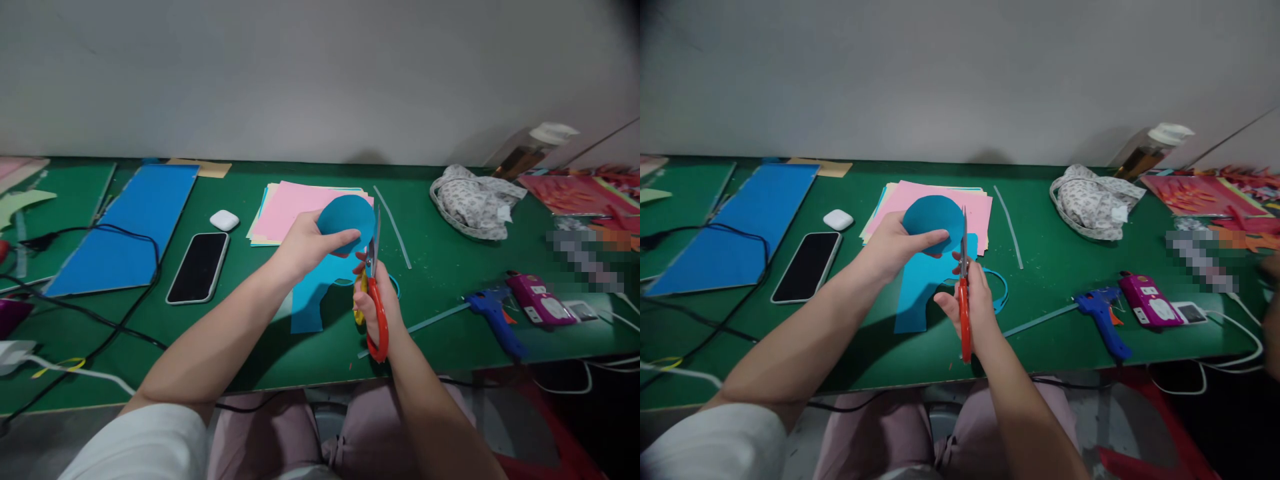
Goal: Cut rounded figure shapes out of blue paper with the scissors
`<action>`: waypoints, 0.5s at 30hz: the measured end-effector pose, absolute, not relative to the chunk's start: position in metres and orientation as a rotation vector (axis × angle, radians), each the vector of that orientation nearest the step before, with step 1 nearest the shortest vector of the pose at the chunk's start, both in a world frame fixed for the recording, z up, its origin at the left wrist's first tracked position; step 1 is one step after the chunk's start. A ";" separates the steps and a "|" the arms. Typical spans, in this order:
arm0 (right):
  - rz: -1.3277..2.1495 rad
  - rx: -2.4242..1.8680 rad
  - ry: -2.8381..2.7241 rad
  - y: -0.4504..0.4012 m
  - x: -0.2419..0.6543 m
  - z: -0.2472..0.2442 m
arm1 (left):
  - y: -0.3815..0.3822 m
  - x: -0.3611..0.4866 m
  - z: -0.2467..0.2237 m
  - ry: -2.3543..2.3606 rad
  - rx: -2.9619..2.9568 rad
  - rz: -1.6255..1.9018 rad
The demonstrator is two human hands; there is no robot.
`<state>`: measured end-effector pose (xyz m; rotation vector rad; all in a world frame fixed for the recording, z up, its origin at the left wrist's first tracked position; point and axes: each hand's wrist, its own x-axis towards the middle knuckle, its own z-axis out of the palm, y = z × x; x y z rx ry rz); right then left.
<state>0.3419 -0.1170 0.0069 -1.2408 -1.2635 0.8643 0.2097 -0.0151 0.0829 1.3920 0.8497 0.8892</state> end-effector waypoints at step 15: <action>0.819 -1.289 -1.293 -0.116 0.342 0.007 | -0.012 0.206 0.089 0.881 1.412 0.865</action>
